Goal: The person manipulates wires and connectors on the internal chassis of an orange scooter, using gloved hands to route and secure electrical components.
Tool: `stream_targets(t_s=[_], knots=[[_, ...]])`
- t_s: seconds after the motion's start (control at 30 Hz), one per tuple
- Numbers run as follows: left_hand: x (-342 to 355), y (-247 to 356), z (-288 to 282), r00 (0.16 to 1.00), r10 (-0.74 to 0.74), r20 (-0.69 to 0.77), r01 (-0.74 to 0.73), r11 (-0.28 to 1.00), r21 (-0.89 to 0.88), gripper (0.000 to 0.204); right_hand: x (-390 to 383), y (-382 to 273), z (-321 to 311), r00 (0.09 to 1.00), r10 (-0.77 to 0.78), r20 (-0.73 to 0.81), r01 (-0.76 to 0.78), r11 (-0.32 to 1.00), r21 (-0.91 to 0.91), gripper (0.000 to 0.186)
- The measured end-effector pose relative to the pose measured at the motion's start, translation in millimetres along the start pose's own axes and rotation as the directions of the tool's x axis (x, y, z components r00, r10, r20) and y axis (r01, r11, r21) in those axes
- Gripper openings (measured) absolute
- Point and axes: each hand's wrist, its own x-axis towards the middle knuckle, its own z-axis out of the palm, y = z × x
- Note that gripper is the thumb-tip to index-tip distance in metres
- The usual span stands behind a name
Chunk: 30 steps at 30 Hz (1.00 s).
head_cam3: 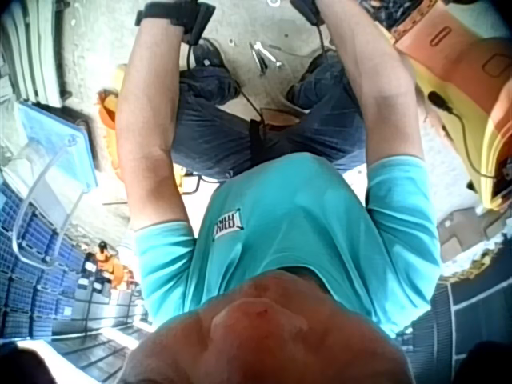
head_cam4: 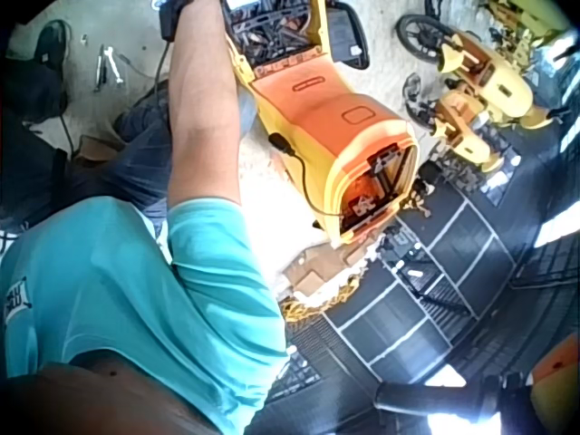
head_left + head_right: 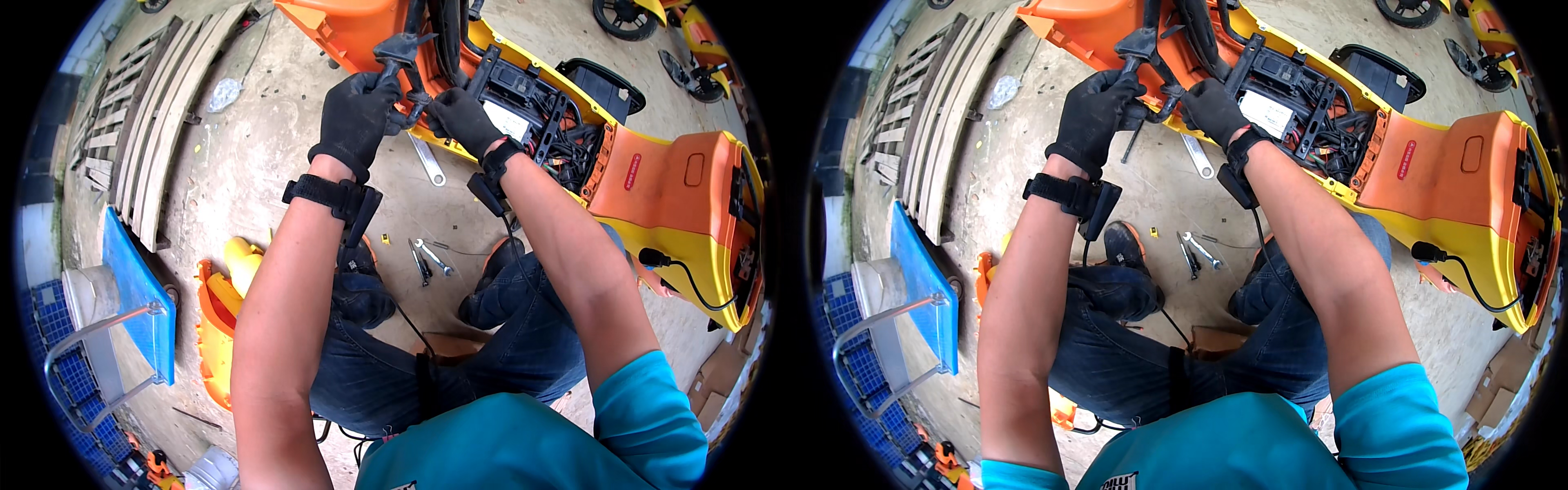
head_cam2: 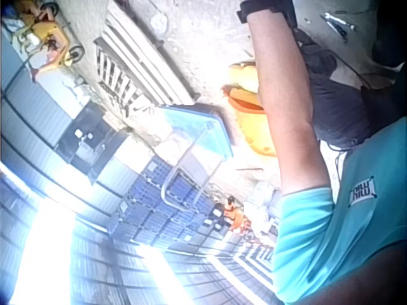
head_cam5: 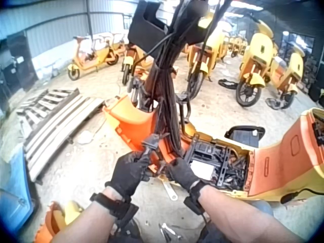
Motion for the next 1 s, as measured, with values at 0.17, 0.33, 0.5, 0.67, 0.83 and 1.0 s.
stream_targets(t_s=[0.17, 0.33, 0.5, 0.67, 0.83, 1.0], knots=[[2, -2, 1, 1.0, 0.011, -0.012, -0.011, 1.0, 0.014, 0.023, 1, 5, -1, 0.997, -0.074, -0.019, 0.073, 0.995, -0.073, 0.021], [1, 0, 1, 1.0, -0.001, -0.002, 0.001, 1.0, 0.002, 0.023, 4, 10, 0, 0.996, -0.085, 0.012, 0.086, 0.991, -0.102, 0.023], [2, -3, 0, 1.0, 0.009, -0.004, -0.009, 1.0, -0.009, 0.023, 1, 6, 0, 0.995, 0.043, 0.09, -0.056, 0.987, 0.153, 0.026], [1, -2, 1, 1.0, -0.003, 0.0, 0.003, 0.999, -0.035, 0.023, -1, 2, 0, 1.0, -0.002, 0.008, 0.002, 1.0, 0.0, 0.027], [3, -4, 1, 0.999, 0.029, -0.017, -0.029, 0.999, 0.02, 0.023, 1, 6, -1, 0.995, -0.101, -0.013, 0.097, 0.984, -0.152, 0.024], [2, -2, 1, 1.0, 0.011, -0.01, -0.011, 1.0, 0.029, 0.023, 0, 7, 2, 0.993, -0.12, -0.011, 0.116, 0.977, -0.176, 0.023]])
